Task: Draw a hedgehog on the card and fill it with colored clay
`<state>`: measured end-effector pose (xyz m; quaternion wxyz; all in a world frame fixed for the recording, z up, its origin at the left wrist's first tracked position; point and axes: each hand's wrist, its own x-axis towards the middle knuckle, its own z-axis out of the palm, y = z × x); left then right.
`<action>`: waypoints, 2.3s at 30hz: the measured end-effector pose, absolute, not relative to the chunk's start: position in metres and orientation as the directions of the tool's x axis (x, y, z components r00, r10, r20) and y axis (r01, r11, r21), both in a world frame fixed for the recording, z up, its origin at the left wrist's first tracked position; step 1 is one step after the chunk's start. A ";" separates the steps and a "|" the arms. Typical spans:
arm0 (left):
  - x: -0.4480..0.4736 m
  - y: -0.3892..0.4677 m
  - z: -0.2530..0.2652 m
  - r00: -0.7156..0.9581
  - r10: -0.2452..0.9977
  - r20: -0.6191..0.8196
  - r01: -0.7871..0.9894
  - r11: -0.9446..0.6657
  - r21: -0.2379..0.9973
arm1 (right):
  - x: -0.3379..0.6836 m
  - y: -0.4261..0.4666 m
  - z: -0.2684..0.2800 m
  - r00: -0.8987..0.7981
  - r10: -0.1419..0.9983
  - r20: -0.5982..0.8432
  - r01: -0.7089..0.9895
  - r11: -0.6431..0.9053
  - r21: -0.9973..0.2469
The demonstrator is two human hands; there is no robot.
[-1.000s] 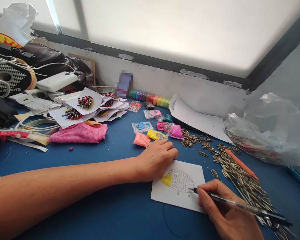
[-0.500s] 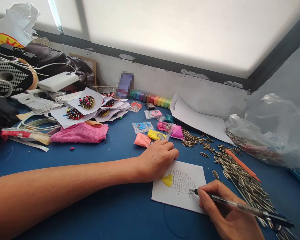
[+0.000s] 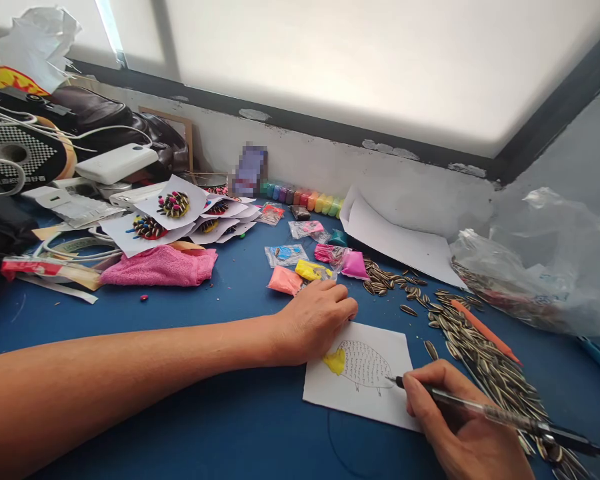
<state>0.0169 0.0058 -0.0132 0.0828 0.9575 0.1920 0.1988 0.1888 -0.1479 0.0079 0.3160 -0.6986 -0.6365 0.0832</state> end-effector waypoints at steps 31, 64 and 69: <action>0.017 0.005 -0.009 0.853 0.408 0.324 0.340 -0.907 0.249 | 0.189 -0.150 0.013 0.167 0.925 0.341 0.877 0.018 -0.479; 0.017 0.005 -0.009 0.854 0.413 0.317 0.349 -0.906 0.239 | 0.193 -0.148 0.010 0.107 0.909 0.404 0.927 0.056 -0.372; 0.017 0.005 -0.009 0.856 0.416 0.308 0.352 -0.904 0.244 | 0.192 -0.150 0.010 0.134 0.921 0.366 0.915 0.027 -0.403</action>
